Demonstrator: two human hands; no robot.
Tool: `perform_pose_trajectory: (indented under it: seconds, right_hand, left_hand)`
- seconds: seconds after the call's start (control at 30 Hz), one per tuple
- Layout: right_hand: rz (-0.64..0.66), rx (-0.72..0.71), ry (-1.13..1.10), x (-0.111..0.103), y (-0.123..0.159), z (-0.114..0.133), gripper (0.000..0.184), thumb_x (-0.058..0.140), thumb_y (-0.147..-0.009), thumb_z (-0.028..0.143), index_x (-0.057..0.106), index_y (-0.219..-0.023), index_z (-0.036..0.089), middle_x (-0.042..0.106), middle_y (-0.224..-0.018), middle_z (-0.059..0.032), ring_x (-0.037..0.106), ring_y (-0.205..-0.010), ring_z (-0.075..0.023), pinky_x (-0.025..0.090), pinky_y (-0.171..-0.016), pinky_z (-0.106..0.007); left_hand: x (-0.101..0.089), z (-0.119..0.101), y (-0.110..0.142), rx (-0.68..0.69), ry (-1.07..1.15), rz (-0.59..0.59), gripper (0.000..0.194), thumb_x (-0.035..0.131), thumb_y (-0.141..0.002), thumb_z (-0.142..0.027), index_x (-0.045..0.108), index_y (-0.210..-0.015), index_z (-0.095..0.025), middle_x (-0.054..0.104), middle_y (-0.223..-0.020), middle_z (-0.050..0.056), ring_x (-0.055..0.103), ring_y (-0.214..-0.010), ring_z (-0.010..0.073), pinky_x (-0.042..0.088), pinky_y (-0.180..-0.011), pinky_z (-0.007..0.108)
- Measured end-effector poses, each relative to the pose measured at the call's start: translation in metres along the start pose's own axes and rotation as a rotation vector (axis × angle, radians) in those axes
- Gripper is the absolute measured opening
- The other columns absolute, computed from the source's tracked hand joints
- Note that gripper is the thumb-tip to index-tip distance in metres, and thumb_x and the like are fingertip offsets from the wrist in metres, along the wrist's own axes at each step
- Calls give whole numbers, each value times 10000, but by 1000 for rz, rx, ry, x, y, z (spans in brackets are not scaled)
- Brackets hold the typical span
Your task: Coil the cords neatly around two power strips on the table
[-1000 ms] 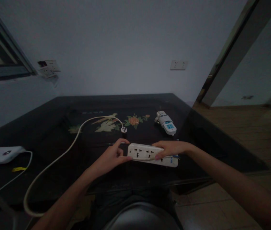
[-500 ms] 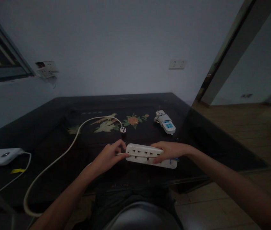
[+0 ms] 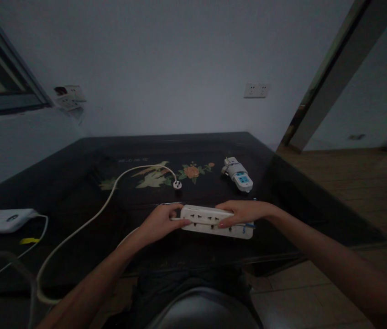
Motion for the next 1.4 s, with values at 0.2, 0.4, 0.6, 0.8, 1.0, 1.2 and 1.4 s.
perform_pose_trajectory:
  seconds: [0.2,0.4,0.6,0.8,1.0,1.2,1.4]
  right_hand:
    - [21,-22,41,-3,-3,2,477,632,-764,454,553,-1087,111,594,-1058,-81,556,-931,-167,435,-761,-224]
    - [45,-48,57,-1,-5,8,480,635,-764,472,561,-1077,116,593,-1022,-66,548,-891,-157,434,-731,-225]
    - [72,-128,-111,5,-6,11,497,578,-826,433,523,-1194,104,586,-1139,-90,545,-1024,-173,431,-850,-250]
    - [-39,-138,-59,5,-4,10,573,584,-824,444,485,-1281,113,557,-1249,-105,523,-1125,-191,397,-947,-266]
    - [-115,-152,-47,8,-4,11,601,689,-736,421,538,-1255,159,604,-1219,-74,556,-1098,-216,415,-943,-303]
    - [-159,-116,-55,7,-5,7,557,682,-737,441,576,-1206,158,640,-1150,-63,584,-1044,-218,439,-897,-301]
    - [-164,-96,13,8,-1,10,535,651,-762,469,582,-1176,137,630,-1144,-83,583,-1010,-209,443,-853,-277]
  left_hand:
    - [-3,-2,1,14,32,-72,417,618,-745,-435,656,-1060,-166,702,-838,43,609,-716,184,432,-638,254]
    - [-2,-7,3,23,25,-95,424,630,-744,-450,652,-1063,-171,704,-825,48,618,-728,197,453,-667,275]
    - [-7,-12,8,17,13,-150,427,636,-748,-438,637,-1086,-176,701,-817,40,621,-733,186,458,-688,274]
    - [-13,-9,9,15,-7,-147,467,635,-746,-468,623,-1112,-179,684,-778,25,601,-684,171,437,-649,257]
    - [-15,-13,7,51,-113,-82,469,641,-727,-488,644,-1083,-181,558,-630,-23,488,-574,131,333,-531,219]
    - [-19,-18,9,68,-107,-108,573,647,-734,-436,532,-1245,-202,495,-555,-58,442,-519,118,283,-503,210]
    - [-21,-25,10,71,-101,-113,369,633,-745,-403,621,-1047,-190,451,-547,-65,429,-519,109,270,-496,201]
Point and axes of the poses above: each hand's wrist, its own y-axis away from the middle knuckle, its own x-axis out of the palm, z = x × y, the point moved 8 cm from there along -y, towards the middle knuckle
